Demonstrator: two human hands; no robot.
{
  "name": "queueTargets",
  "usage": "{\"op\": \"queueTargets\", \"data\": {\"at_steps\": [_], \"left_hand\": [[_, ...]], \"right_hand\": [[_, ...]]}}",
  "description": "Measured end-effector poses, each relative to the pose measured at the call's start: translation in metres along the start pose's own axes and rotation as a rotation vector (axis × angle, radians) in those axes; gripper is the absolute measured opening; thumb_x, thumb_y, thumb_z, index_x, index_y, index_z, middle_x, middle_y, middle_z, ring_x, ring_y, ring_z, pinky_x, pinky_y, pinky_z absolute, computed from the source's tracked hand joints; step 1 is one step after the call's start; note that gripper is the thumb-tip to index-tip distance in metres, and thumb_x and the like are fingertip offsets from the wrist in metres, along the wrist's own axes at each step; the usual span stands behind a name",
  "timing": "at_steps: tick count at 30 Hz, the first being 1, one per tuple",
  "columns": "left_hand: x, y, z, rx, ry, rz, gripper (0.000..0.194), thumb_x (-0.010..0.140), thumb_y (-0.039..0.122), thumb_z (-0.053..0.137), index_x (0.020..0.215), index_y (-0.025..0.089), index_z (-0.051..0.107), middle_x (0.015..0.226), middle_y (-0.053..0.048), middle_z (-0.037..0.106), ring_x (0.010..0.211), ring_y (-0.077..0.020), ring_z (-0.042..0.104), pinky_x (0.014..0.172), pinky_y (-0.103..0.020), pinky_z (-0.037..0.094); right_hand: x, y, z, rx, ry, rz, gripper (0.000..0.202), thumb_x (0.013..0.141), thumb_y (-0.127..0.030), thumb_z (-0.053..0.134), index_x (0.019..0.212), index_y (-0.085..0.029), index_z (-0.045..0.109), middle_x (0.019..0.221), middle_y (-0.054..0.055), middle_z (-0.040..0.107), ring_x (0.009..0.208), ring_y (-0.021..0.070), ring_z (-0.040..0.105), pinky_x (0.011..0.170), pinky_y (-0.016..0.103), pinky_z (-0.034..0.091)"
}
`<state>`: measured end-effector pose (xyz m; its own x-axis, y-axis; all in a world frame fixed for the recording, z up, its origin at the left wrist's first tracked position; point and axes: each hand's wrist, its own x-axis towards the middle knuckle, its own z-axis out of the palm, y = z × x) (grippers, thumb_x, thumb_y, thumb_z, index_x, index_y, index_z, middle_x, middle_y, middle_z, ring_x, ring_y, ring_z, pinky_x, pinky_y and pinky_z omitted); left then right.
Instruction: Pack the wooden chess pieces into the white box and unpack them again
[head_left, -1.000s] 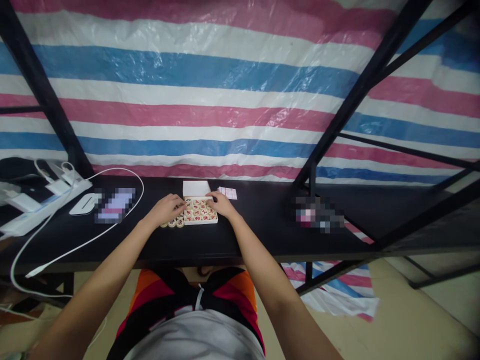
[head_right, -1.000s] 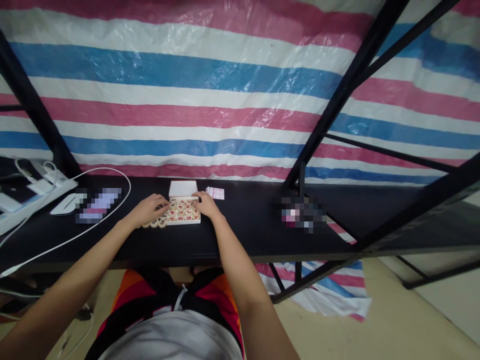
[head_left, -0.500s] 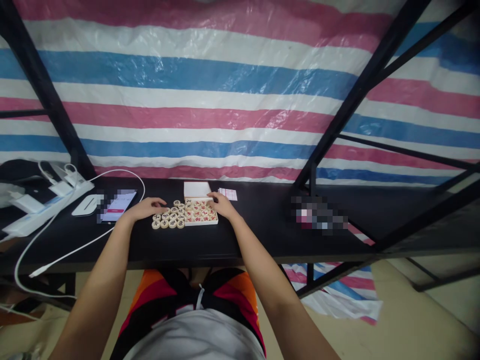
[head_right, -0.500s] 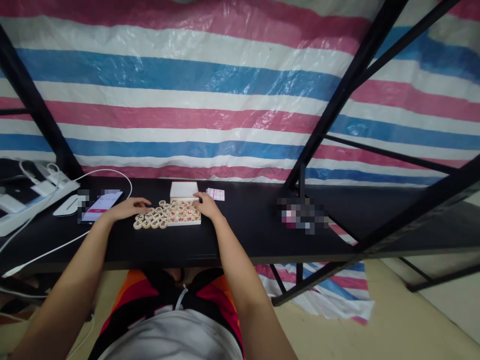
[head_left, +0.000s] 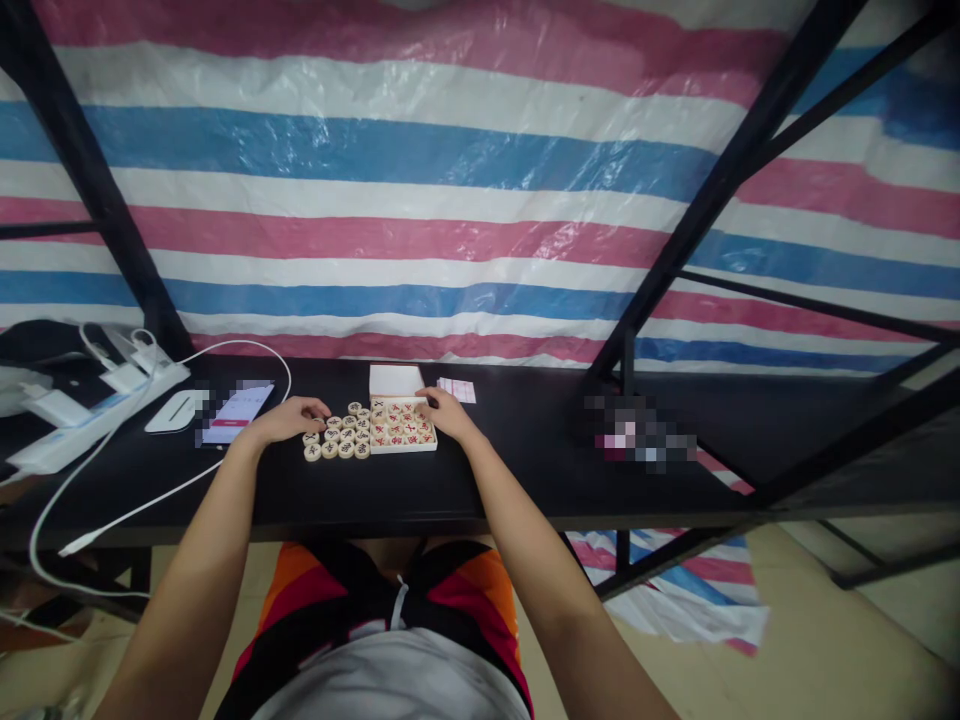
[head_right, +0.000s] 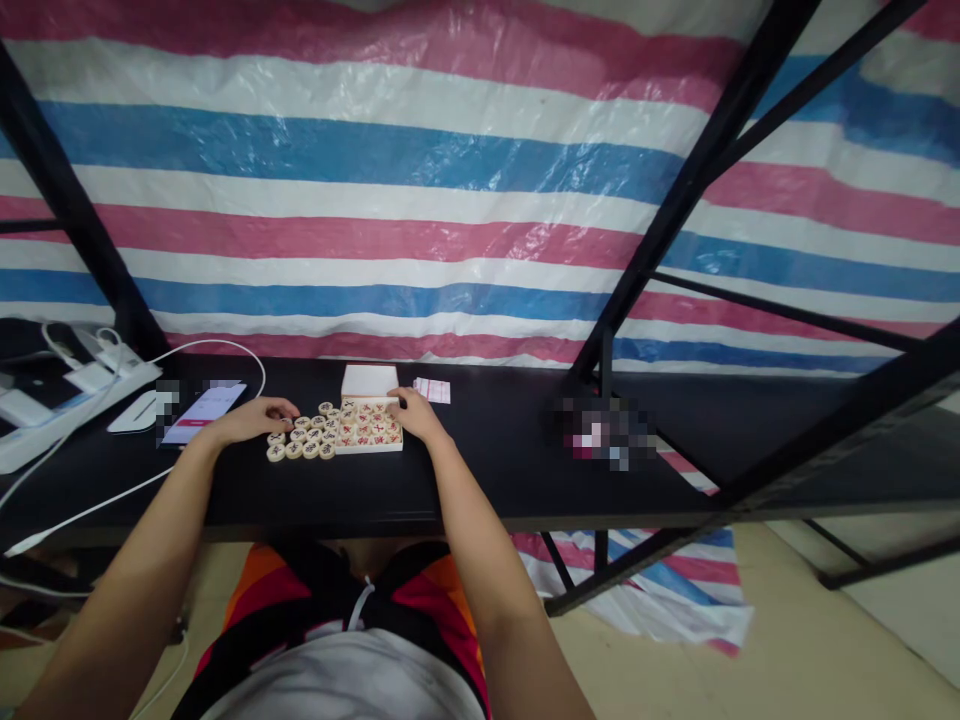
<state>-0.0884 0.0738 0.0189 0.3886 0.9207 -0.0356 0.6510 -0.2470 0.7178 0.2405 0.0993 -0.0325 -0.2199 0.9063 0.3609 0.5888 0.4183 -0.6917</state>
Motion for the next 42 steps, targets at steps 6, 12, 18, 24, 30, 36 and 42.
{"op": "queueTargets", "data": {"at_steps": [6,12,18,24,30,36,42], "left_hand": [[0.004,0.007,0.008,0.011,0.206,0.078,0.035,0.062,0.041,0.065,0.088,0.017,0.063,0.074,-0.001,0.064,0.070,-0.0163,0.059,0.067,-0.029,0.049],[0.008,0.048,0.042,-0.045,0.251,0.271,0.038,0.069,0.048,0.063,0.089,0.016,0.063,0.082,-0.004,0.063,0.071,-0.0153,0.058,0.067,-0.028,0.049],[0.011,0.067,0.065,0.159,0.101,0.451,0.029,0.079,0.046,0.054,0.080,0.019,0.066,0.083,-0.003,0.063,0.077,-0.0156,0.059,0.073,-0.027,0.045],[0.005,0.068,0.063,0.359,0.032,0.541,0.030,0.087,0.041,0.045,0.084,0.022,0.069,0.089,-0.004,0.066,0.087,-0.0179,0.057,0.083,-0.029,0.042],[0.004,0.066,0.062,0.348,0.097,0.533,0.030,0.086,0.040,0.046,0.085,0.021,0.069,0.089,-0.004,0.066,0.088,-0.0182,0.057,0.081,-0.029,0.043],[0.010,0.040,0.038,0.120,0.268,0.283,0.036,0.082,0.047,0.048,0.091,0.018,0.067,0.091,-0.004,0.067,0.076,-0.0168,0.059,0.071,-0.027,0.045],[0.007,0.006,0.008,0.123,0.071,0.081,0.040,0.071,0.052,0.058,0.090,0.019,0.068,0.083,-0.003,0.068,0.079,-0.0196,0.061,0.074,-0.028,0.045]], "right_hand": [[0.000,0.000,0.000,0.009,-0.002,-0.002,0.029,0.075,-0.023,0.056,0.103,-0.020,0.064,0.099,0.004,0.060,0.092,0.0160,0.055,0.087,0.031,0.041],[-0.001,-0.003,0.000,-0.015,0.009,0.001,0.029,0.075,-0.024,0.056,0.102,-0.020,0.064,0.097,0.004,0.059,0.088,0.0157,0.054,0.086,0.031,0.041],[-0.001,-0.005,0.000,-0.012,0.005,0.015,0.029,0.075,-0.021,0.055,0.102,-0.021,0.064,0.102,0.004,0.059,0.092,0.0159,0.054,0.088,0.031,0.041],[-0.002,-0.006,0.000,-0.030,-0.001,-0.012,0.028,0.076,-0.020,0.055,0.102,-0.021,0.065,0.104,0.005,0.060,0.096,0.0167,0.054,0.090,0.032,0.040],[0.000,-0.004,0.002,-0.033,0.016,-0.052,0.027,0.077,-0.019,0.053,0.102,-0.020,0.065,0.102,0.005,0.060,0.095,0.0163,0.054,0.090,0.031,0.039],[0.000,0.000,0.002,-0.004,0.048,-0.054,0.027,0.076,-0.018,0.051,0.099,-0.019,0.064,0.098,0.004,0.057,0.090,0.0151,0.053,0.087,0.030,0.041],[0.001,0.002,0.002,0.011,0.060,-0.056,0.026,0.077,-0.018,0.049,0.097,-0.018,0.064,0.089,0.003,0.054,0.083,0.0143,0.053,0.083,0.029,0.042]]}}
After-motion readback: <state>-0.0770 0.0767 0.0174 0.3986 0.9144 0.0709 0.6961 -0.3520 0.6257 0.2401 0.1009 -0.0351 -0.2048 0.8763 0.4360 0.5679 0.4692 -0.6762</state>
